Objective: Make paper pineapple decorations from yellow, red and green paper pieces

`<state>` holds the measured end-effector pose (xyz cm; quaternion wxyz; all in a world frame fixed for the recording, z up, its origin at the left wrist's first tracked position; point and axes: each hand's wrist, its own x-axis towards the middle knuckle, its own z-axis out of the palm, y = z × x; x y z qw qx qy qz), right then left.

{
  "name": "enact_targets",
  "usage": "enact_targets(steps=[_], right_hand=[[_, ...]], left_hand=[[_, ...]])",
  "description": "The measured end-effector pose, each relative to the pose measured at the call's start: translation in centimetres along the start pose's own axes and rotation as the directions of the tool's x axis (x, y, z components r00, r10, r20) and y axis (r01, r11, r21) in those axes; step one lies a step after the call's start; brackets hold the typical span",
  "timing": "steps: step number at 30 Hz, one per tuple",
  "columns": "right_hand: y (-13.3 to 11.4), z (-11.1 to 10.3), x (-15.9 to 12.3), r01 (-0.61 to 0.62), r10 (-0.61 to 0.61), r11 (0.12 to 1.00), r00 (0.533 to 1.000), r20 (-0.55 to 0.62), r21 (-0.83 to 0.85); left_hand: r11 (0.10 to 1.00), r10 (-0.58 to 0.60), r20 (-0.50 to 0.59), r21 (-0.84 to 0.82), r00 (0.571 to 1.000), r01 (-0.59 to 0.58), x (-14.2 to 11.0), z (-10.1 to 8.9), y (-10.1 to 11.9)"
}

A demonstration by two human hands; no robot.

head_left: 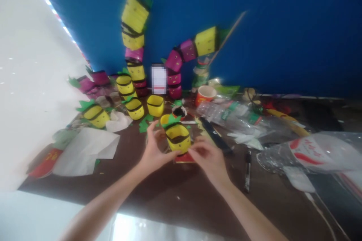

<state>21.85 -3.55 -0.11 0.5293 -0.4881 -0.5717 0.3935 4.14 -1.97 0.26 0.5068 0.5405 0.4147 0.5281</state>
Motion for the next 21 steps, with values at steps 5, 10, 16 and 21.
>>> enact_targets(steps=[5, 10, 16, 21], right_hand=[[0.14, 0.01, -0.01, 0.036, -0.036, 0.997, 0.999, -0.005, -0.062], [-0.15, 0.24, -0.09, 0.058, -0.058, 0.994, 0.998, -0.002, -0.091], [-0.29, 0.27, -0.07, 0.098, -0.1, 0.982, 0.995, -0.002, -0.16], [-0.38, 0.33, -0.14, 0.084, -0.086, 0.982, 0.996, -0.001, -0.172]], left_hand=[[0.999, 0.015, 0.004, 0.039, 1.0, -0.015, -0.08, 0.04, 0.1], [0.999, 0.001, 0.017, 0.037, 1.0, -0.002, 0.05, 0.06, -0.01], [0.999, 0.021, 0.029, 0.049, 0.999, -0.023, -0.01, 0.19, 0.03], [0.997, 0.026, 0.026, 0.079, 0.999, -0.028, 0.0, 0.14, 0.16]])
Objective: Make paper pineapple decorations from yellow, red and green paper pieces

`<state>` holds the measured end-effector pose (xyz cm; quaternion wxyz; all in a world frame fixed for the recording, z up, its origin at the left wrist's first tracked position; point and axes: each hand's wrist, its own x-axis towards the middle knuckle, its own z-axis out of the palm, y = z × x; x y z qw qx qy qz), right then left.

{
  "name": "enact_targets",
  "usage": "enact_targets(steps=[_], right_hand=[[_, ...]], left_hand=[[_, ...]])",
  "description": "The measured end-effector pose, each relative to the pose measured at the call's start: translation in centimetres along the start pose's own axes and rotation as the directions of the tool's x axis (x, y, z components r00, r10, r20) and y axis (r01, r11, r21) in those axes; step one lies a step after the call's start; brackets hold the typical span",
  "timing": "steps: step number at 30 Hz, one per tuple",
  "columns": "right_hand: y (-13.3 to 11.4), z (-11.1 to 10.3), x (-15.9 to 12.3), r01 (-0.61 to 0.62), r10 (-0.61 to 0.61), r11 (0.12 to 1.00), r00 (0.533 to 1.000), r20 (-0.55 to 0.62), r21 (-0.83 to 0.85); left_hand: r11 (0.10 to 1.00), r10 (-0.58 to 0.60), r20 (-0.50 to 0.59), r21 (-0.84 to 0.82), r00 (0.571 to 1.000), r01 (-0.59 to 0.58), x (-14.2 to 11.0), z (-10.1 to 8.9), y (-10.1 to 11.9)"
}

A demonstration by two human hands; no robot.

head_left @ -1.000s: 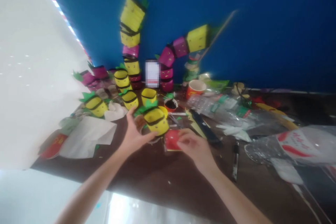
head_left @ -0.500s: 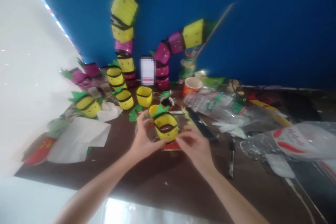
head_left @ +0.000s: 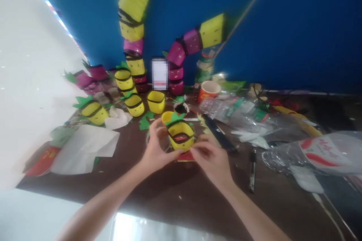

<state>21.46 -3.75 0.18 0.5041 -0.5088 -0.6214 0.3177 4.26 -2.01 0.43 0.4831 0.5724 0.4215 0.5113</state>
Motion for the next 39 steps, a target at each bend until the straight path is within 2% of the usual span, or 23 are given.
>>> enact_targets(steps=[19, 26, 28, 30, 34, 36, 39], right_hand=[[-0.5, 0.3, -0.2, -0.025, 0.023, 0.999, 0.997, -0.076, -0.026], [-0.4, 0.1, -0.1, -0.007, 0.005, 1.0, 0.997, -0.077, -0.027], [-0.5, -0.2, -0.3, 0.045, -0.049, 0.997, 0.997, -0.059, -0.066], [-0.6, -0.7, -0.5, 0.178, -0.189, 0.971, 0.981, -0.054, -0.163], [-0.5, -1.2, -1.1, 0.459, -0.497, 0.78, 0.867, 0.023, -0.425], [-0.2, -1.3, -1.2, 0.511, -0.547, 0.703, 0.833, 0.083, -0.494], [0.1, -1.2, -1.3, 0.54, -0.56, 0.645, 0.815, 0.147, -0.541]], left_hand=[[0.994, 0.008, -0.041, 0.113, 0.999, -0.003, -0.4, 0.1, -0.2], [0.999, -0.034, -0.031, 0.028, 0.999, 0.034, -0.3, 0.2, -0.3], [0.996, -0.075, -0.006, -0.052, 0.997, 0.074, -0.2, 0.2, -0.3], [0.981, -0.124, 0.027, -0.144, 0.992, 0.127, 0.0, 0.1, -0.4], [0.941, -0.201, 0.074, -0.262, 0.977, 0.214, 0.2, -0.2, -0.3], [0.929, -0.211, 0.092, -0.289, 0.973, 0.23, 0.2, -0.3, -0.2], [0.921, -0.213, 0.104, -0.309, 0.971, 0.235, 0.2, -0.3, 0.0]])
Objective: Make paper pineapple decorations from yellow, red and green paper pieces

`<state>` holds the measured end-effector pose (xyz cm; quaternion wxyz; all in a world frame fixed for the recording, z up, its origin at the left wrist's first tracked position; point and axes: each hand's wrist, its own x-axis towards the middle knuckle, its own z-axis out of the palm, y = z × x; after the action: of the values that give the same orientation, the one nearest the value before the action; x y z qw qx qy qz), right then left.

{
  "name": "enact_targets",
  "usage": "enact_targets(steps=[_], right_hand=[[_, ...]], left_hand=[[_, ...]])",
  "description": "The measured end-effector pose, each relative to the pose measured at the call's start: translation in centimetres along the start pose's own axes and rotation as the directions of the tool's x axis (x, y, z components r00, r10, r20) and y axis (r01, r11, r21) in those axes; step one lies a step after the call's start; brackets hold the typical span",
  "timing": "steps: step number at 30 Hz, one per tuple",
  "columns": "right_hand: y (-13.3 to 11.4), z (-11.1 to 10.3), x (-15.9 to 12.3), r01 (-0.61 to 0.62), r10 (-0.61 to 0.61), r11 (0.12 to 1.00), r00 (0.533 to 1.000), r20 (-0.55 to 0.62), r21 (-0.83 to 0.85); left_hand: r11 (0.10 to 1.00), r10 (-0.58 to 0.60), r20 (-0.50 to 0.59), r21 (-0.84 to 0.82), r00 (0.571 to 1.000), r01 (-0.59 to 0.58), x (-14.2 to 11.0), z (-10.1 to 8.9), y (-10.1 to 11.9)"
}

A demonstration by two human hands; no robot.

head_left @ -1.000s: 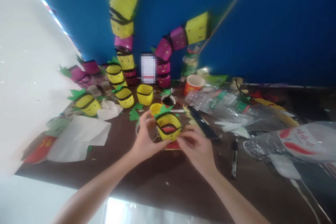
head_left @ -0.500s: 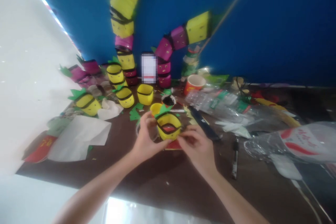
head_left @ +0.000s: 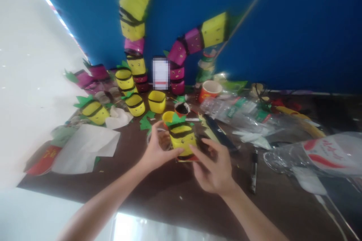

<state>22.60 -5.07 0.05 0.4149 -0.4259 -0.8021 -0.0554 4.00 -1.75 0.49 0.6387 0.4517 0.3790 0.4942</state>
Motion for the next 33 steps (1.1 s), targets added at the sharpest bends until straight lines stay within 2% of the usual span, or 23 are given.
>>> enact_targets(steps=[6, 10, 20, 23, 28, 31, 33], right_hand=[[0.0, 0.0, 0.2, 0.053, -0.051, 0.998, 0.998, 0.044, -0.04], [0.0, -0.2, 0.2, 0.04, -0.039, 0.999, 0.998, 0.046, -0.001], [-0.2, -0.2, 0.5, 0.081, -0.074, 0.994, 0.992, 0.106, -0.071], [0.0, -0.4, 0.3, 0.051, -0.054, 0.998, 0.994, 0.094, 0.031], [0.4, -0.5, -0.2, -0.066, 0.095, 0.974, 0.988, -0.123, 0.217], [0.5, -0.5, -0.4, -0.084, 0.112, 0.962, 0.989, -0.094, 0.259], [0.5, -0.7, -0.4, -0.091, 0.106, 0.957, 0.994, -0.04, 0.275]], left_hand=[[1.0, -0.011, -0.01, -0.012, 1.0, 0.011, 0.0, -0.1, -0.1], [0.999, -0.034, -0.01, -0.029, 0.999, 0.034, 0.0, -0.2, -0.3], [1.0, 0.014, -0.008, -0.009, 1.0, -0.014, 0.0, -0.2, 0.1], [1.0, -0.001, 0.003, -0.008, 1.0, 0.001, 0.0, -0.4, -0.1], [1.0, -0.003, 0.036, 0.001, 0.999, 0.002, 0.3, -1.3, 0.1], [1.0, 0.012, 0.093, 0.005, 0.996, -0.012, 0.4, -2.6, 0.9], [0.996, 0.078, 0.09, 0.029, 0.993, -0.081, 0.3, -4.1, 2.0]])
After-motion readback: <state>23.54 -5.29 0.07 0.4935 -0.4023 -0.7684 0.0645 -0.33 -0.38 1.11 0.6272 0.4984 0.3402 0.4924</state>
